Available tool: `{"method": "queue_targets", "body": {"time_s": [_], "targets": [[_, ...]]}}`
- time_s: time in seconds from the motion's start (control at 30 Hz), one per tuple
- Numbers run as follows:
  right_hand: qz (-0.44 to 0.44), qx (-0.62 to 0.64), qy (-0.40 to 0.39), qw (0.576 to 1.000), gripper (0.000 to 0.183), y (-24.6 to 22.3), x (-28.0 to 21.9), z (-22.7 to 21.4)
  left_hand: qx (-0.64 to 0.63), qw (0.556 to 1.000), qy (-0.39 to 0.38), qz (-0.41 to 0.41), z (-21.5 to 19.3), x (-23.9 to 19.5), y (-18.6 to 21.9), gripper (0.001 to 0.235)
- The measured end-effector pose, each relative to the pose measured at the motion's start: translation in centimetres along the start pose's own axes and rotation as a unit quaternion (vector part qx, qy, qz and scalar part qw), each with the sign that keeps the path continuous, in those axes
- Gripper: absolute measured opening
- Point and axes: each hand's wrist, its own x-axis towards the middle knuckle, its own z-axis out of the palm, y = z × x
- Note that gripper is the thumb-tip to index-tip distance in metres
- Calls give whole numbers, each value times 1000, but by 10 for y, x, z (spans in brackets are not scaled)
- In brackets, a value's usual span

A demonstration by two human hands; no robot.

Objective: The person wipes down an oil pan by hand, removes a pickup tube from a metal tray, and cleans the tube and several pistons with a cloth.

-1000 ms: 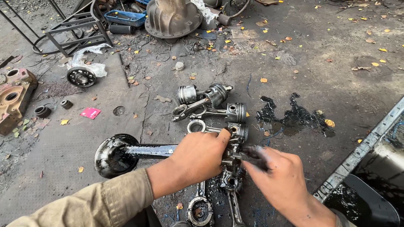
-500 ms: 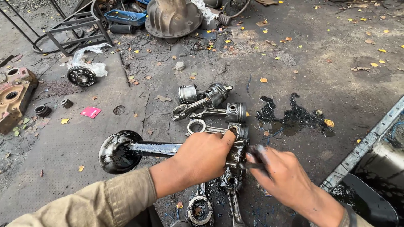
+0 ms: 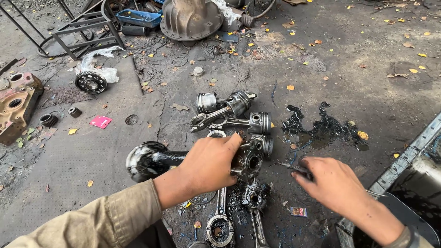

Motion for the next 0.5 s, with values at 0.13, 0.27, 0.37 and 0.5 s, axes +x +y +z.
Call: {"method": "queue_targets", "body": {"time_s": [0.13, 0.27, 0.37, 0.5], "targets": [[-113, -70, 121, 984, 40, 2, -2, 3, -37, 998, 21, 54, 4, -1, -3, 51], [-33, 93, 88, 991, 34, -10, -20, -8, -69, 996, 24, 58, 3, -2, -1, 55], [-131, 103, 196, 966, 27, -16, -40, -12, -53, 997, 17, 49, 3, 2, 1, 49], [-213, -94, 237, 943, 36, -20, -53, -21, -31, 997, 14, 69, 4, 4, 4, 48]]}}
